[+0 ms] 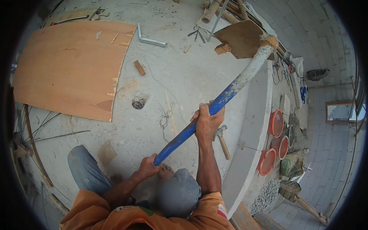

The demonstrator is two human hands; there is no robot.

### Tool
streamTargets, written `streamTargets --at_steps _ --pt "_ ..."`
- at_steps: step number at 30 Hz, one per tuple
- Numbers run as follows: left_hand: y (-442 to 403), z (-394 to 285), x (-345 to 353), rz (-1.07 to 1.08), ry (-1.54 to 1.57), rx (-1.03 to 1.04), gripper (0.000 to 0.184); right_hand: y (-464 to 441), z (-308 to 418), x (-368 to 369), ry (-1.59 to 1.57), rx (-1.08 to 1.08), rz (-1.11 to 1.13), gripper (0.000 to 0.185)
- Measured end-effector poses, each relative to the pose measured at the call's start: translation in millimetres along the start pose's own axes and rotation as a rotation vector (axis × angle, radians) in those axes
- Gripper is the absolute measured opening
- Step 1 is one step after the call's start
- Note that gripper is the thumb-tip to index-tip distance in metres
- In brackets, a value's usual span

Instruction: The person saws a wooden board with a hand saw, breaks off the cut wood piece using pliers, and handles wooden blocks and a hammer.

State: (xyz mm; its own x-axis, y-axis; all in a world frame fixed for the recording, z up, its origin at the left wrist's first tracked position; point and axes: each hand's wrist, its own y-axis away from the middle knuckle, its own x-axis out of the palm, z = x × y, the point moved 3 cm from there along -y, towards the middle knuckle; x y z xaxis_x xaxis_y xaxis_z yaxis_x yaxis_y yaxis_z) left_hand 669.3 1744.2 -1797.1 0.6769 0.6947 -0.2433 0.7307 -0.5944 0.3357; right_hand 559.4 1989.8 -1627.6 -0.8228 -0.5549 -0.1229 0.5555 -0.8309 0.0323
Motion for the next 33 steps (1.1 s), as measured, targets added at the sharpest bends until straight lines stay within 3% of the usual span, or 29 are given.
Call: streamTargets --at_steps 2,5,8,11,16,22,25,27,33 --pt "-13.4 -12.5 -2.4 0.027 -0.020 -0.012 0.024 -3.5 24.6 -2.2 0.009 -0.055 -0.035 0.026" --pt "0.8 11.0 -4.0 0.067 -0.002 -0.059 0.024 2.7 -3.6 1.7 0.003 -0.016 0.016 0.025" --pt "44.7 29.9 -1.7 0.098 0.077 -0.182 0.021 18.9 -117.8 1.6 0.048 0.253 0.059 0.023" --pt "56.6 53.7 -6.2 0.087 0.052 -0.241 0.022 27.1 -135.4 11.5 0.004 0.302 0.064 0.023" --pt "50.7 51.7 -1.6 0.038 0.035 -0.152 0.024 26.3 -121.7 11.5 -0.033 0.273 0.055 0.023" --pt "28.3 38.1 -1.6 0.083 -0.051 -0.071 0.030 16.7 -37.3 3.4 0.031 0.115 -0.003 0.024" --pt "37.0 34.2 -1.7 0.128 -0.023 -0.075 0.031 19.3 -68.8 5.6 0.064 0.162 0.043 0.022" --pt "61.2 39.0 5.4 0.143 0.239 -0.286 0.022 24.4 -131.3 10.8 0.154 0.290 0.078 0.023" --pt "64.3 45.0 -6.8 0.133 0.094 -0.266 0.026 31.6 -139.9 12.6 0.095 0.273 0.060 0.024"
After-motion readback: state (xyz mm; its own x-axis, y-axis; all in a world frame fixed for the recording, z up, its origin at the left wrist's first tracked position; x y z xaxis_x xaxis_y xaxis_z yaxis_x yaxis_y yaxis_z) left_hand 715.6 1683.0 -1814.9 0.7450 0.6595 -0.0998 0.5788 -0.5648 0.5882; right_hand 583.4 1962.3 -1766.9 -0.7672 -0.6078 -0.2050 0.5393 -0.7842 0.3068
